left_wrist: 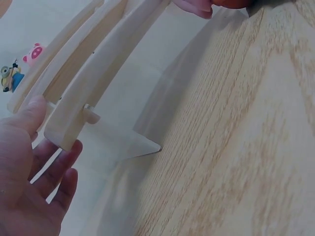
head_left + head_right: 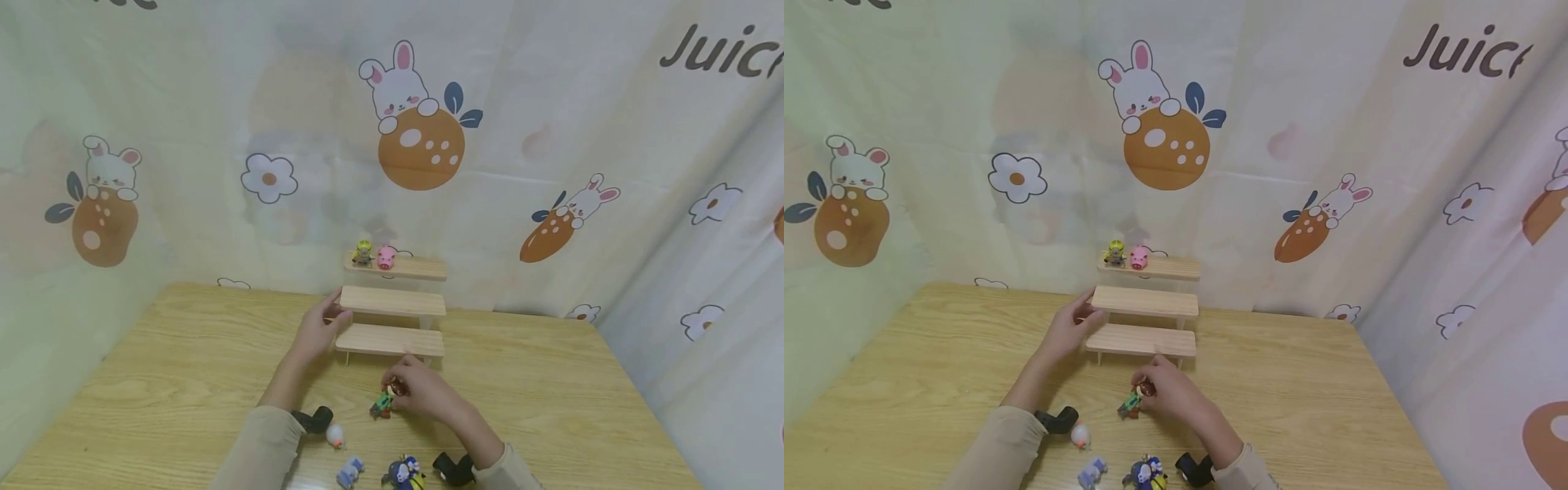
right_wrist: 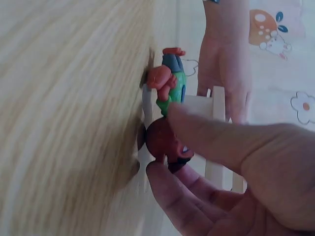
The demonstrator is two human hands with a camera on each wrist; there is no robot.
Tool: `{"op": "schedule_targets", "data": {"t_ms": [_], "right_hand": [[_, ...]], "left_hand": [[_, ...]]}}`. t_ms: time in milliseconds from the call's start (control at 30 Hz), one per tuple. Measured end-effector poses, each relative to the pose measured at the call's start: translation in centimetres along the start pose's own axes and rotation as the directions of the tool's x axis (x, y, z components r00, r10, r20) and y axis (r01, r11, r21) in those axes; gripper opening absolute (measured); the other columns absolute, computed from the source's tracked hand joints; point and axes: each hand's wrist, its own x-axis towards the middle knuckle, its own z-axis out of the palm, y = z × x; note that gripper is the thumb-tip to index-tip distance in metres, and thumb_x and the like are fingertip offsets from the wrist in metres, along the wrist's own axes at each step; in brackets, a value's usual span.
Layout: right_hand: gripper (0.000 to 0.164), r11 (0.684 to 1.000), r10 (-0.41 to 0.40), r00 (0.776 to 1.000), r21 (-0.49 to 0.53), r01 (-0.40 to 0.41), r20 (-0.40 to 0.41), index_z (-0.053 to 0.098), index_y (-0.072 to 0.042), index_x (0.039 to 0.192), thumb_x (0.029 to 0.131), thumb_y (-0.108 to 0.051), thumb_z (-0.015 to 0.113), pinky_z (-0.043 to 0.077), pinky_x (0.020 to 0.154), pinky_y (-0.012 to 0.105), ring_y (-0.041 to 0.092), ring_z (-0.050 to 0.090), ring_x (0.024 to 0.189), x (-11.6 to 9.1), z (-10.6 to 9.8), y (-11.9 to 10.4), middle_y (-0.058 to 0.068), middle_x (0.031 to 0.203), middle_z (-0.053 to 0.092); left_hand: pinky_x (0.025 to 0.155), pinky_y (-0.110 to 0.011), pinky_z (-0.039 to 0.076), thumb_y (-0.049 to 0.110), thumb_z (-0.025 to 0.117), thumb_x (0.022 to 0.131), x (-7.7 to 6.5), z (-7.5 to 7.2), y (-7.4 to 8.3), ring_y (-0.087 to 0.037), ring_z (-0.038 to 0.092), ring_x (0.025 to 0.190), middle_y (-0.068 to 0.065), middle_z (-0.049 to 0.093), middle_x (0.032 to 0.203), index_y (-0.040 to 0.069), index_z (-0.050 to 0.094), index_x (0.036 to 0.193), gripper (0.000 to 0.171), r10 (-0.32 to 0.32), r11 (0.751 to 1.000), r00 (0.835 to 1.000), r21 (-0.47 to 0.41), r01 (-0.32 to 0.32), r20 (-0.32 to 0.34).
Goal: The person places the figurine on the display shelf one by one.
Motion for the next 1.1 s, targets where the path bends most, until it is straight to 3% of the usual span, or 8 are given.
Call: {"op": "schedule_targets", "data": {"t_ms": [200, 400, 500, 567, 767, 900, 1000, 1100], "right_hand": [[0.028, 0.998, 0.035, 0.999, 0.053, -0.034, -0.006, 0.069, -0.012, 0.102, 0.079, -0.026, 0.077, 0.043, 0.066, 0.020, 0.010, 0.048, 0.079, -0.1, 0.1, 0.2, -0.002, 0.090, 0.055], [0.053, 0.983, 0.174, 0.983, 0.077, -0.169, -0.055, 0.060, -0.004, 0.120, 0.080, -0.036, 0.075, 0.052, 0.072, 0.030, 0.014, 0.060, 0.085, -0.5, 0.3, -0.3, 0.003, 0.097, 0.066], [0.061, 0.966, 0.256, 0.964, 0.059, -0.251, -0.077, 0.058, 0.000, 0.122, 0.080, -0.041, 0.074, 0.050, 0.061, 0.028, 0.013, 0.058, 0.073, -0.8, 0.3, -0.5, 0.002, 0.087, 0.065], [0.057, 0.960, 0.280, 0.957, 0.046, -0.277, -0.082, 0.062, 0.001, 0.115, 0.080, -0.043, 0.073, 0.043, 0.053, 0.024, 0.011, 0.052, 0.063, -1.1, 0.4, -0.5, -0.001, 0.075, 0.060], [0.031, 0.964, 0.254, 0.966, 0.090, -0.248, -0.056, 0.064, -0.010, 0.079, 0.083, -0.041, 0.070, 0.027, 0.045, 0.019, 0.007, 0.036, 0.052, -1.2, 0.6, 0.2, -0.007, 0.058, 0.042], [0.031, 0.963, 0.237, 0.970, 0.146, -0.226, -0.061, 0.067, -0.009, 0.089, 0.084, -0.039, 0.069, 0.033, 0.048, 0.019, 0.007, 0.042, 0.057, -1.1, 0.8, 0.6, -0.006, 0.066, 0.051], [0.038, 0.958, 0.228, 0.971, 0.192, -0.211, -0.070, 0.066, -0.004, 0.104, 0.085, -0.037, 0.069, 0.040, 0.051, 0.020, 0.007, 0.049, 0.063, -1.0, 1.1, 0.8, -0.003, 0.075, 0.060], [0.043, 0.952, 0.228, 0.970, 0.228, -0.205, -0.080, 0.065, -0.002, 0.109, 0.086, -0.039, 0.068, 0.043, 0.052, 0.021, 0.008, 0.053, 0.066, -0.8, 1.4, 0.9, 0.000, 0.080, 0.064]], "left_hand": [[0.090, -0.041, 0.051, 0.037, 0.059, 0.093, 0.0, 0.0, 0.1, -0.023, 0.060, 0.105, -0.008, 0.066, 0.114, 0.018, 0.036, 0.147, 0.062, 0.008, 1.000, 1.000, 0.014, -0.008, -0.001], [0.089, -0.041, 0.051, 0.037, 0.060, 0.093, 0.0, 0.0, 0.0, -0.023, 0.060, 0.104, -0.006, 0.066, 0.114, 0.019, 0.036, 0.147, 0.062, 0.000, 1.000, 1.000, 0.025, 0.000, -0.003], [0.089, -0.040, 0.051, 0.037, 0.060, 0.093, 0.1, 0.0, -0.1, -0.022, 0.061, 0.103, -0.006, 0.066, 0.114, 0.020, 0.036, 0.147, 0.062, -0.007, 1.000, 1.000, 0.027, 0.007, -0.004], [0.088, -0.039, 0.051, 0.037, 0.060, 0.093, 0.1, 0.1, -0.2, -0.022, 0.061, 0.102, -0.006, 0.066, 0.114, 0.021, 0.036, 0.147, 0.062, -0.010, 1.000, 1.000, 0.027, 0.010, -0.003], [0.089, -0.037, 0.052, 0.036, 0.060, 0.093, 0.1, 0.0, -0.3, -0.021, 0.061, 0.100, -0.006, 0.066, 0.113, 0.020, 0.035, 0.148, 0.062, -0.008, 1.000, 1.000, 0.011, 0.008, 0.003], [0.090, -0.037, 0.052, 0.035, 0.060, 0.093, 0.1, 0.0, -0.3, -0.022, 0.062, 0.100, -0.007, 0.065, 0.113, 0.019, 0.034, 0.148, 0.063, -0.009, 1.000, 1.000, -0.003, 0.009, 0.007], [0.088, -0.037, 0.052, 0.036, 0.060, 0.093, 0.1, 0.0, -0.4, -0.022, 0.062, 0.099, -0.007, 0.065, 0.114, 0.020, 0.034, 0.148, 0.063, -0.010, 1.000, 1.000, 0.002, 0.010, 0.010], [0.089, -0.038, 0.052, 0.037, 0.060, 0.093, 0.2, 0.0, -0.4, -0.022, 0.061, 0.100, -0.006, 0.064, 0.115, 0.021, 0.034, 0.148, 0.063, -0.014, 1.000, 1.000, 0.014, 0.014, 0.009]]}}
